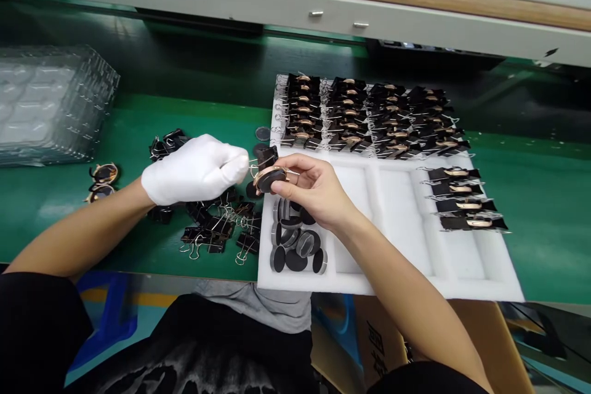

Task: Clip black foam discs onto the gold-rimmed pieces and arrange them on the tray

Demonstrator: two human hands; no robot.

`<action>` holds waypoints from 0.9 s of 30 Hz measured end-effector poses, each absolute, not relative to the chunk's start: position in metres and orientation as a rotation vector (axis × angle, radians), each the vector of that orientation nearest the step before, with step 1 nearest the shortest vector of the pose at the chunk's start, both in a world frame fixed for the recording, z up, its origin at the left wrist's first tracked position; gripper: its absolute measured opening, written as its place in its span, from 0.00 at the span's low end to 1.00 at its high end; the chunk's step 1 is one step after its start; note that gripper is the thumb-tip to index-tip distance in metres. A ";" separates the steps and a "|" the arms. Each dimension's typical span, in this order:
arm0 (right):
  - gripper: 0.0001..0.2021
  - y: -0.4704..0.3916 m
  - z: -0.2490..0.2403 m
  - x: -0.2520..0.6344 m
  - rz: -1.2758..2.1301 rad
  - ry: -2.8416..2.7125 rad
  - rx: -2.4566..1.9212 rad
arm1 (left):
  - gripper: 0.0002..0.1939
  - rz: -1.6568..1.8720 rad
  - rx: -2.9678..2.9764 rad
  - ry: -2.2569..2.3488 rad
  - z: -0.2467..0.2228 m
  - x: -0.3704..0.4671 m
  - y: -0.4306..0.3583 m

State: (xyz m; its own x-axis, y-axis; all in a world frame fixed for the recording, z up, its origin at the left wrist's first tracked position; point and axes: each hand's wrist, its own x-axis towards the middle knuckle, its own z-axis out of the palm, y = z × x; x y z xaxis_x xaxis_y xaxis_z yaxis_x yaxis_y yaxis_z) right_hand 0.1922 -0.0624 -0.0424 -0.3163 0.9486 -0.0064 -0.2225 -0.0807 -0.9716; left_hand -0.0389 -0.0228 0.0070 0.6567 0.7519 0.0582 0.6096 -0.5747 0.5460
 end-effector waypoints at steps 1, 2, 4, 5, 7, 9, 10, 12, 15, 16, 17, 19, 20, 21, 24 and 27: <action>0.15 -0.062 -0.043 0.193 1.573 -1.244 -0.894 | 0.31 0.358 2.423 1.116 0.009 -0.038 -0.024; 0.16 -0.062 -0.043 0.193 1.573 -1.255 -0.891 | 0.32 0.341 2.434 1.171 0.010 -0.038 -0.024; 0.17 -0.063 -0.044 0.195 1.572 -1.272 -0.892 | 0.34 0.347 2.408 1.231 0.012 -0.035 -0.026; 0.17 -0.063 -0.044 0.195 1.572 -1.279 -0.900 | 0.34 0.357 2.383 1.232 0.012 -0.034 -0.027; 0.17 -0.064 -0.043 0.195 1.558 -1.283 -0.929 | 0.33 0.385 2.335 1.217 0.012 -0.034 -0.027; 0.17 -0.064 -0.039 0.195 1.511 -1.242 -0.963 | 0.30 0.411 2.292 1.218 0.012 -0.035 -0.025; 0.17 -0.063 -0.036 0.195 1.478 -1.202 -0.982 | 0.29 0.421 2.274 1.219 0.012 -0.036 -0.024; 0.18 -0.061 -0.031 0.196 1.416 -1.107 -1.026 | 0.26 0.437 2.245 1.210 0.011 -0.039 -0.022; 0.17 -0.056 -0.028 0.201 1.360 -1.006 -1.098 | 0.23 0.449 2.248 1.149 0.010 -0.041 -0.021; 0.18 -0.054 -0.028 0.203 1.350 -0.998 -1.106 | 0.23 0.455 2.259 1.123 0.009 -0.041 -0.021; 0.18 -0.053 -0.029 0.205 1.342 -1.005 -1.104 | 0.22 0.461 2.277 1.096 0.007 -0.040 -0.022; 0.19 -0.050 -0.031 0.208 1.325 -1.052 -1.082 | 0.21 0.474 2.318 1.050 0.004 -0.038 -0.024; 0.20 -0.049 -0.032 0.209 1.317 -1.083 -1.073 | 0.21 0.484 2.339 1.038 0.003 -0.037 -0.025; 0.20 -0.049 -0.033 0.209 1.307 -1.113 -1.071 | 0.22 0.499 2.361 1.030 0.001 -0.036 -0.026; 0.22 -0.048 -0.035 0.209 1.293 -1.171 -1.088 | 0.23 0.554 2.428 1.013 -0.003 -0.034 -0.028; 0.23 -0.048 -0.036 0.207 1.323 -1.172 -1.072 | 0.23 0.616 2.473 0.984 -0.005 -0.033 -0.028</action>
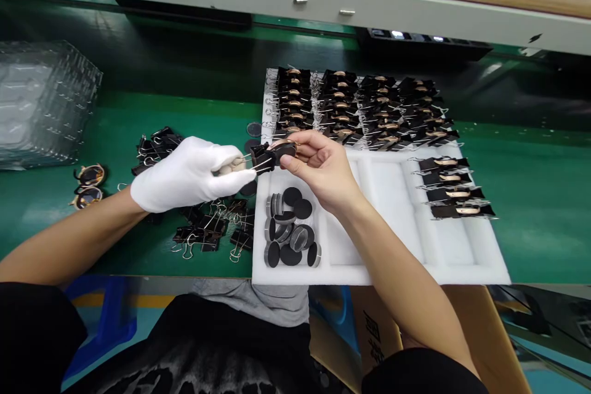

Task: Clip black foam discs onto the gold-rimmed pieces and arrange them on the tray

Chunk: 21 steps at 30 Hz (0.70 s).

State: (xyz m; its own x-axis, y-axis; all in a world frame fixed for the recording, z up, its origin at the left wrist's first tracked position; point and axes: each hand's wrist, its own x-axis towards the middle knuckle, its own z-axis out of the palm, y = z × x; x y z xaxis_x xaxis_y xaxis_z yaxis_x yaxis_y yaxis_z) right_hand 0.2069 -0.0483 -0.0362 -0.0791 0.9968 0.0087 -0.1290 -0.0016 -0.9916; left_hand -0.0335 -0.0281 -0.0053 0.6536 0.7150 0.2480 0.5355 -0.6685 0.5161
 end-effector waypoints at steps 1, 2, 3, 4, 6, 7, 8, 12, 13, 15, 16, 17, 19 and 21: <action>0.23 -0.048 -0.037 0.206 1.336 -1.164 -1.062 | 0.23 0.628 2.478 0.980 -0.006 -0.033 -0.028; 0.23 -0.049 -0.037 0.206 1.347 -1.157 -1.057 | 0.23 0.635 2.480 0.978 -0.006 -0.033 -0.028; 0.23 -0.049 -0.037 0.205 1.351 -1.155 -1.058 | 0.22 0.638 2.479 0.980 -0.007 -0.032 -0.029; 0.24 -0.049 -0.037 0.205 1.349 -1.157 -1.062 | 0.22 0.634 2.477 0.984 -0.007 -0.032 -0.029; 0.24 -0.049 -0.036 0.205 1.341 -1.169 -1.079 | 0.22 0.612 2.471 0.997 -0.007 -0.031 -0.030; 0.25 -0.050 -0.035 0.204 1.341 -1.172 -1.086 | 0.22 0.590 2.467 1.009 -0.006 -0.031 -0.030; 0.25 -0.050 -0.035 0.204 1.342 -1.172 -1.090 | 0.21 0.559 2.462 1.024 -0.005 -0.031 -0.029; 0.23 -0.051 -0.031 0.203 1.343 -1.132 -1.089 | 0.22 0.256 2.444 1.031 0.008 -0.040 -0.021; 0.23 -0.051 -0.031 0.203 1.343 -1.105 -1.084 | 0.23 0.157 2.447 1.020 0.012 -0.044 -0.019; 0.21 -0.050 -0.030 0.205 1.348 -1.049 -1.087 | 0.23 -0.037 2.491 0.962 0.018 -0.051 -0.017; 0.21 -0.050 -0.031 0.206 1.351 -1.028 -1.101 | 0.22 -0.120 2.543 0.909 0.019 -0.054 -0.018; 0.21 -0.049 -0.031 0.207 1.352 -1.018 -1.122 | 0.22 -0.193 2.618 0.842 0.018 -0.055 -0.021; 0.22 -0.049 -0.033 0.210 1.350 -1.026 -1.165 | 0.23 -0.299 2.816 0.721 0.013 -0.055 -0.031; 0.22 -0.048 -0.035 0.211 1.356 -1.044 -1.190 | 0.21 -0.335 3.023 0.699 0.005 -0.052 -0.043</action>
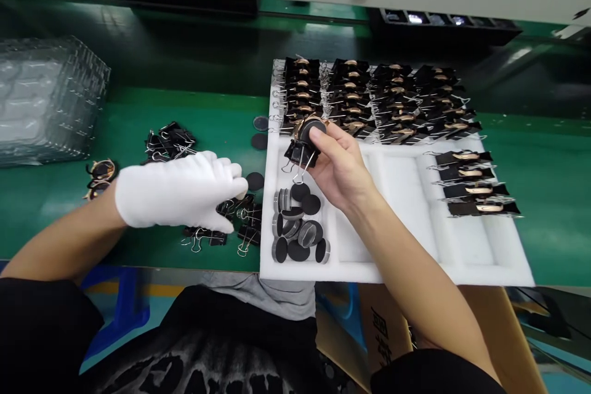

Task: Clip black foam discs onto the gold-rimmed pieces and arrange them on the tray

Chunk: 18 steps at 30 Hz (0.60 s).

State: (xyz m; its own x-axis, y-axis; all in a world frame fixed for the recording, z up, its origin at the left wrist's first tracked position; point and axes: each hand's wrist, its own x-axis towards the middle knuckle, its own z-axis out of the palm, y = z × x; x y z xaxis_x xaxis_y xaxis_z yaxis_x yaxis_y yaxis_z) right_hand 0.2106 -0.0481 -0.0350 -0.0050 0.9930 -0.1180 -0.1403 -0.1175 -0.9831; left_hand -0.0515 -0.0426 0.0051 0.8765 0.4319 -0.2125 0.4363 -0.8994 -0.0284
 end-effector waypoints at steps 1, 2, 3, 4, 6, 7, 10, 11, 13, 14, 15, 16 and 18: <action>0.22 -0.048 -0.036 0.211 1.361 -1.051 -1.194 | 0.18 -0.334 3.100 0.722 0.001 -0.049 -0.047; 0.22 -0.048 -0.036 0.210 1.367 -1.056 -1.195 | 0.15 -0.331 3.150 0.739 -0.003 -0.048 -0.049; 0.22 -0.049 -0.036 0.210 1.371 -1.057 -1.193 | 0.13 -0.324 3.177 0.748 -0.005 -0.047 -0.049; 0.22 -0.049 -0.036 0.209 1.374 -1.057 -1.189 | 0.13 -0.309 3.189 0.746 -0.007 -0.047 -0.047; 0.21 -0.050 -0.034 0.208 1.387 -1.049 -1.167 | 0.18 -0.252 3.183 0.729 -0.007 -0.051 -0.037; 0.21 -0.050 -0.034 0.208 1.398 -1.039 -1.150 | 0.21 -0.203 3.165 0.733 -0.005 -0.054 -0.030; 0.19 -0.052 -0.032 0.209 1.441 -1.050 -1.100 | 0.24 0.021 2.994 0.882 0.004 -0.061 -0.013; 0.18 -0.053 -0.032 0.209 1.459 -1.087 -1.083 | 0.24 0.118 2.897 0.962 0.008 -0.061 -0.010; 0.15 -0.056 -0.033 0.208 1.487 -1.226 -1.028 | 0.25 0.358 2.688 1.103 0.012 -0.057 -0.009; 0.13 -0.057 -0.034 0.208 1.487 -1.311 -0.989 | 0.25 0.484 2.593 1.145 0.013 -0.054 -0.011; 0.10 -0.058 -0.036 0.207 1.481 -1.385 -0.950 | 0.25 0.590 2.514 1.168 0.012 -0.050 -0.014; 0.08 -0.059 -0.038 0.206 1.472 -1.437 -0.915 | 0.25 0.663 2.455 1.177 0.011 -0.046 -0.017; 0.07 -0.060 -0.041 0.205 1.454 -1.472 -0.877 | 0.25 0.720 2.387 1.171 0.009 -0.040 -0.022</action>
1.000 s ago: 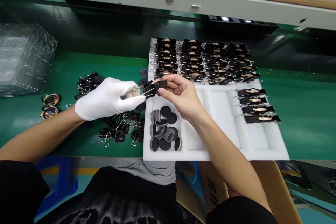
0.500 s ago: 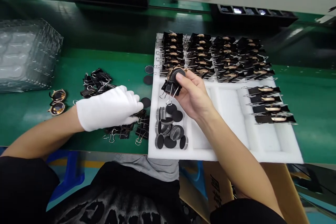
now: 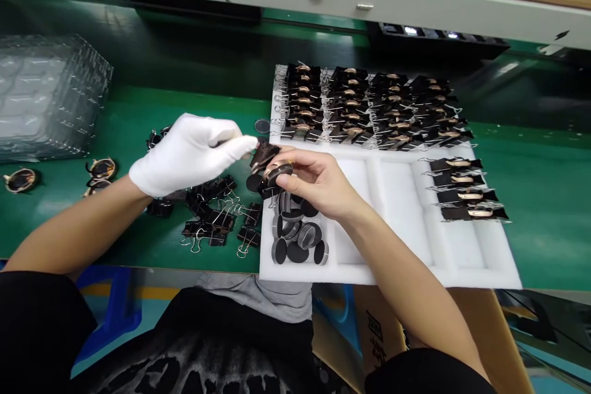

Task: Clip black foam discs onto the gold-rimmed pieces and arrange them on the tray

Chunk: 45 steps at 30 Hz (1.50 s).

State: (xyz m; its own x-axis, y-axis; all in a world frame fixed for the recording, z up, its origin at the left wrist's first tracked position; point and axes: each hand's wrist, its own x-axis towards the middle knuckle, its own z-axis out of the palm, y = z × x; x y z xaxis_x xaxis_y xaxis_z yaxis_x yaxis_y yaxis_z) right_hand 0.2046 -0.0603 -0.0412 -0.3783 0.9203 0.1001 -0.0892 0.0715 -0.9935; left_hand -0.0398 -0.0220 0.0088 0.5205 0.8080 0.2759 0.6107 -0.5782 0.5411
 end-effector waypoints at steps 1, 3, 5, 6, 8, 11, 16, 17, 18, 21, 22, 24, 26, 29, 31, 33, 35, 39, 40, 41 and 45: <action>0.07 -0.060 -0.042 0.204 1.449 -1.464 -0.874 | 0.26 0.714 2.374 1.154 0.008 -0.038 -0.024; 0.07 -0.060 -0.043 0.204 1.432 -1.449 -0.878 | 0.28 0.656 2.371 1.119 0.007 -0.036 -0.026; 0.06 -0.059 -0.043 0.205 1.404 -1.468 -0.885 | 0.30 0.566 2.383 1.123 0.009 -0.036 -0.028; 0.06 -0.059 -0.042 0.205 1.395 -1.487 -0.881 | 0.31 0.505 2.392 1.143 0.010 -0.036 -0.028; 0.07 -0.058 -0.041 0.205 1.386 -1.529 -0.869 | 0.33 0.396 2.400 1.219 0.013 -0.036 -0.030; 0.08 -0.058 -0.041 0.205 1.373 -1.570 -0.879 | 0.34 0.304 2.392 1.305 0.013 -0.033 -0.032; 0.11 -0.058 -0.042 0.205 1.345 -1.619 -0.932 | 0.31 0.326 2.421 1.315 0.005 -0.029 -0.032; 0.12 -0.058 -0.042 0.205 1.328 -1.618 -0.930 | 0.31 0.357 2.427 1.311 0.004 -0.030 -0.031; 0.12 -0.058 -0.041 0.206 1.315 -1.597 -0.931 | 0.30 0.395 2.422 1.302 0.003 -0.030 -0.030; 0.15 -0.056 -0.036 0.207 1.400 -1.401 -0.968 | 0.28 0.536 2.353 1.248 0.005 -0.034 -0.026; 0.17 -0.055 -0.034 0.208 1.456 -1.315 -0.991 | 0.27 0.581 2.318 1.222 0.006 -0.035 -0.025; 0.18 -0.052 -0.030 0.211 1.538 -1.187 -1.057 | 0.27 0.643 2.253 1.177 0.008 -0.038 -0.025; 0.19 -0.048 -0.029 0.214 1.529 -1.166 -1.145 | 0.27 0.662 2.223 1.143 0.008 -0.038 -0.024; 0.17 -0.044 -0.031 0.219 1.414 -1.321 -1.236 | 0.26 0.640 2.273 1.086 0.005 -0.037 -0.025; 0.14 -0.043 -0.032 0.222 1.331 -1.469 -1.239 | 0.26 0.627 2.341 1.027 0.000 -0.035 -0.027; 0.11 -0.043 -0.030 0.225 1.264 -1.593 -1.218 | 0.26 0.649 2.398 0.960 -0.005 -0.033 -0.029; 0.10 -0.043 -0.027 0.228 1.231 -1.683 -1.190 | 0.26 0.699 2.434 0.889 -0.010 -0.031 -0.031; 0.08 -0.043 -0.018 0.235 1.255 -1.825 -1.150 | 0.25 0.785 2.488 0.702 -0.016 -0.028 -0.036; 0.07 -0.043 -0.017 0.236 1.263 -1.852 -1.147 | 0.25 0.801 2.502 0.661 -0.017 -0.027 -0.036; 0.07 -0.043 -0.016 0.238 1.270 -1.874 -1.144 | 0.25 0.817 2.514 0.631 -0.018 -0.027 -0.037; 0.06 -0.043 -0.014 0.242 1.300 -1.944 -1.121 | 0.25 0.864 2.542 0.558 -0.021 -0.025 -0.038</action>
State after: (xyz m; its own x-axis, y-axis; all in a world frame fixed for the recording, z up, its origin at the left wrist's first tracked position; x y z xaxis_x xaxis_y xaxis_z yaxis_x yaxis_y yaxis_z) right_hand 0.2419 -0.0432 -0.0140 -0.5073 0.8617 -0.0114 0.3396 0.1878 -0.9216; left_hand -0.0252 -0.0383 -0.0211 0.7297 0.4849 0.4821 0.2399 -0.8418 0.4836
